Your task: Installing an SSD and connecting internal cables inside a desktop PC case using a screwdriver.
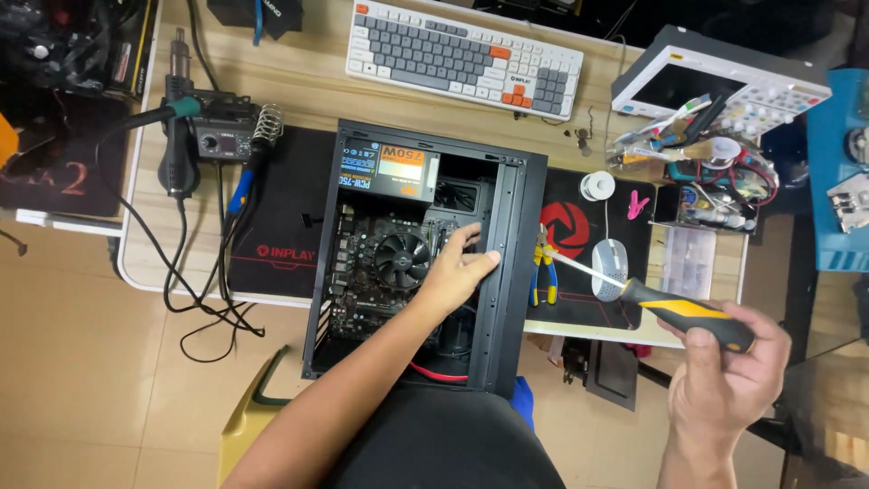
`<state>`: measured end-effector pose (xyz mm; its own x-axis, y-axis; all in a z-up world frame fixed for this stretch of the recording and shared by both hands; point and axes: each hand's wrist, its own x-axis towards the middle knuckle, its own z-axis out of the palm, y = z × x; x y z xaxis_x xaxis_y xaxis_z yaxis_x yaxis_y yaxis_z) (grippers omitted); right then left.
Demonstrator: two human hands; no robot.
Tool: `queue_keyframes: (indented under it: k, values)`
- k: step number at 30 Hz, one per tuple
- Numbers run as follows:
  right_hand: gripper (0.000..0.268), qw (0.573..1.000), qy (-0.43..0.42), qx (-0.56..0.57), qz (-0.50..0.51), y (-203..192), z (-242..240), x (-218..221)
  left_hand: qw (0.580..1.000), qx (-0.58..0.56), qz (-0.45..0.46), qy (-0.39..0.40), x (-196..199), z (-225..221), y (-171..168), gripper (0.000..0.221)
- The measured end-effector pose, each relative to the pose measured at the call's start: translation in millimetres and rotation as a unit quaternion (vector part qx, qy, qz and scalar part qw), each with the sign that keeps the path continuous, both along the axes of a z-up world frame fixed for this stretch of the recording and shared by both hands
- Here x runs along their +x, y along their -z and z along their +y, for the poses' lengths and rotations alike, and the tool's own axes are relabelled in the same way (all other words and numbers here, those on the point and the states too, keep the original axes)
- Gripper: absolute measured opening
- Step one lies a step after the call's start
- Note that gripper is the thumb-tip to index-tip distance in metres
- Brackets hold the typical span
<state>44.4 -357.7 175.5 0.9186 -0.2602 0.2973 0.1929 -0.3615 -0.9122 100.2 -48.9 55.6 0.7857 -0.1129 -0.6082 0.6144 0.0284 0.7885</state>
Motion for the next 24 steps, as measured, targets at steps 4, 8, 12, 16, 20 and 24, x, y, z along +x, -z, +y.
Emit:
queue_keyframes:
  k: [4,8,12,16,20,24]
  values:
    - [0.048,0.982,-0.076,-0.148,-0.084,-35.2,53.3,10.3,1.000,-0.016,-0.024,0.004,-0.1,-7.0,4.5,0.084]
    - [0.046,0.928,-0.162,-0.279,-0.188,-27.8,81.5,23.0,0.997,0.051,-0.062,-0.003,3.5,-7.9,-6.3,0.071]
    - [0.045,0.919,-0.211,-0.287,-0.170,-19.8,94.7,24.4,0.998,-0.052,0.003,-0.020,9.7,-6.0,-1.3,0.065]
    - [0.046,0.923,-0.208,-0.295,-0.130,-15.2,92.5,23.0,0.999,-0.029,0.017,0.009,12.0,-5.7,-2.4,0.075]
    - [0.044,0.915,-0.195,-0.324,-0.140,-15.7,94.6,25.8,0.998,-0.060,0.024,-0.010,12.4,-5.5,-10.9,0.061]
    - [0.045,0.915,-0.200,-0.323,-0.137,-15.6,94.3,26.8,0.999,-0.038,0.033,0.001,13.6,-4.5,-14.8,0.067]
